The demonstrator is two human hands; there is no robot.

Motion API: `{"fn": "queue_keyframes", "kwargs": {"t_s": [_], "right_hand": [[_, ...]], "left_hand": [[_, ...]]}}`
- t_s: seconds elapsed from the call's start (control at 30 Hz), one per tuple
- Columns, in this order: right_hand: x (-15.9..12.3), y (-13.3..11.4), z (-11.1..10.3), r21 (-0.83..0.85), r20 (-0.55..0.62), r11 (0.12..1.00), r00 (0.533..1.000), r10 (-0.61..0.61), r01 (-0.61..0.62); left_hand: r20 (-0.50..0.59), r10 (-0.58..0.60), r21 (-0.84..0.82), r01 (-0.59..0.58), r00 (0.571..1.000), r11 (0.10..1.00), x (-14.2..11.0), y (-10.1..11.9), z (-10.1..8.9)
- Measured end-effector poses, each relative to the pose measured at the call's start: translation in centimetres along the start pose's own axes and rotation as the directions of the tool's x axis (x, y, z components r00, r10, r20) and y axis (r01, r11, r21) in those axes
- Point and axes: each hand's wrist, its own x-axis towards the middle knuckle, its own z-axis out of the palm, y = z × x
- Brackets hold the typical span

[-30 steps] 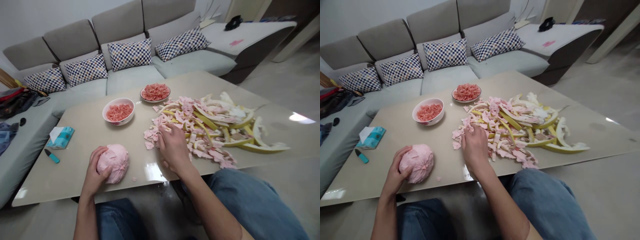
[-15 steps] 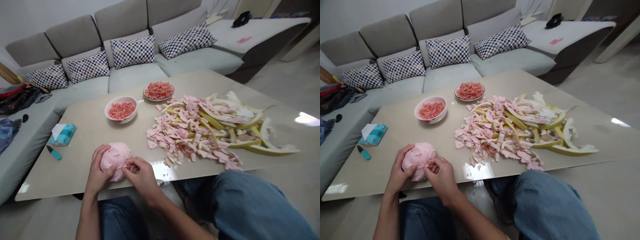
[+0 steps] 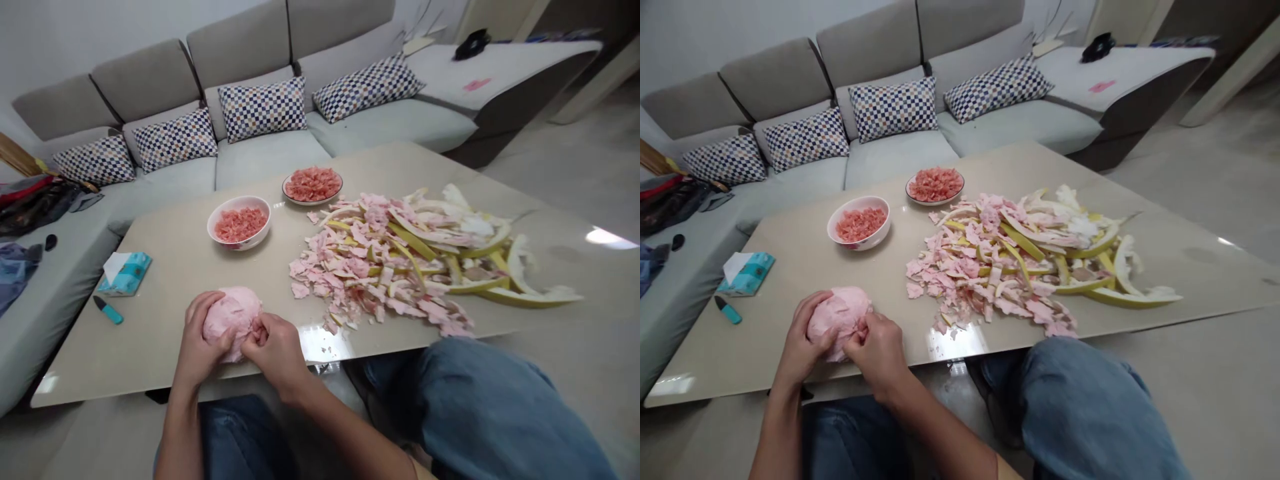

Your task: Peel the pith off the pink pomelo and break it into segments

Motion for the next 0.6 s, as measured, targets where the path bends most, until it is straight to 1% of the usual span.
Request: {"fn": "queue_keyframes", "kwargs": {"t_s": [0.07, 0.13, 0.17, 0.23, 0.43, 0.6], "right_hand": [[-0.1, 0.0, -0.1, 0.103, 0.032, 0.987, 0.993, 0.117, -0.119], [-0.1, 0.0, -0.3, 0.196, 0.081, 0.951, 0.971, 0.227, -0.239], [0.0, -0.1, -0.4, 0.222, 0.104, 0.933, 0.958, 0.267, -0.284], [0.2, -0.2, -0.7, 0.233, 0.131, 0.913, 0.941, 0.313, -0.336], [0.7, -0.2, -1.4, 0.173, 0.121, 0.93, 0.944, 0.306, -0.324], [0.8, 0.0, -1.3, 0.125, 0.117, 0.939, 0.945, 0.306, -0.32]], "left_hand": [[0.005, 0.022, 0.021, -0.022, 1.0, 1.0, 0.1, 0.2, 0.2], [0.001, 0.042, 0.047, -0.042, 0.999, 0.998, 0.1, 0.4, 0.3], [-0.002, 0.051, 0.06, -0.051, 0.999, 0.997, 0.1, 0.5, 0.4], [-0.012, 0.069, 0.082, -0.068, 0.998, 0.994, 0.1, 0.7, 0.6], [-0.043, 0.104, 0.102, -0.099, 0.994, 0.99, 0.2, 0.9, 0.9], [-0.076, 0.053, 0.07, -0.048, 0.996, 0.996, 0.2, 1.0, 1.1]]}}
